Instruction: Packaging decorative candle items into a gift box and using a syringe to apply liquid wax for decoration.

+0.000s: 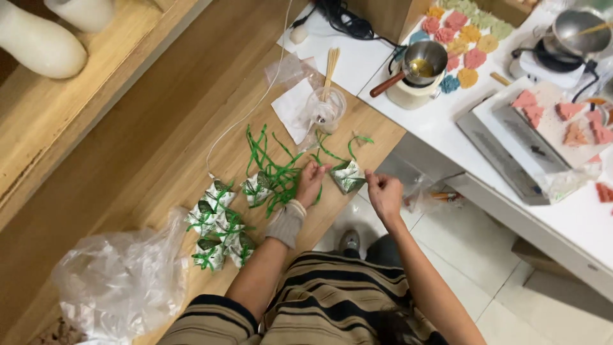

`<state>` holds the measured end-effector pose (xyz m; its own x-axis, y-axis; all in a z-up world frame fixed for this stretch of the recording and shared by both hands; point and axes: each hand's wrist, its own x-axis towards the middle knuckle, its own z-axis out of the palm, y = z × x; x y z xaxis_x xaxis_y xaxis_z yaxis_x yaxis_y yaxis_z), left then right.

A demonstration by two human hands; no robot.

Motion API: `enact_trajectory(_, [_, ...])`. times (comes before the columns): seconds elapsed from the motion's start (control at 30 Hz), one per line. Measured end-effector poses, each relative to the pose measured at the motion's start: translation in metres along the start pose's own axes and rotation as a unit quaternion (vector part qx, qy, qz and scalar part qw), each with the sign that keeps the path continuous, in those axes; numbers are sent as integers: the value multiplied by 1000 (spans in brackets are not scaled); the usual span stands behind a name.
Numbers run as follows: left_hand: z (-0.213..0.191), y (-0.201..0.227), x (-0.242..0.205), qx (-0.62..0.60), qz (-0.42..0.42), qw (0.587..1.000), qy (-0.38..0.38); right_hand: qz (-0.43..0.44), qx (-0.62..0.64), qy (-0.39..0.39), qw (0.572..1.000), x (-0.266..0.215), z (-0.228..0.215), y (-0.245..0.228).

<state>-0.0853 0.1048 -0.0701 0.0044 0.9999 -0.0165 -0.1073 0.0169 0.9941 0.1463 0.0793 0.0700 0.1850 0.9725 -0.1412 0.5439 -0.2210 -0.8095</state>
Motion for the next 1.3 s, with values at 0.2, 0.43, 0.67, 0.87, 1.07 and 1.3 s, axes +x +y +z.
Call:
enact_trajectory(0.2, [-9,-20,25,24,-26,999,9,139,-4,71,988,-28,29,30])
enact_trajectory(0.43, [11,151,13,324,181,928,-19,-93,-193,148,965,-28,7,-26])
enact_trajectory(0.67, [29,138,2,368,119,901,-195,-138,-190,15,972,-6,25,-19])
enact_trajectory(0.87, [50,107,-6,376,107,915,-98,-126,-136,29,982,-12,23,-10])
enact_trajectory(1.07, [57,70,-1,340,98,935,-37,-110,-156,-6,982,-19,32,15])
enact_trajectory(1.3, [40,90,9,383,130,907,-121,-247,-297,48,921,-15,20,-12])
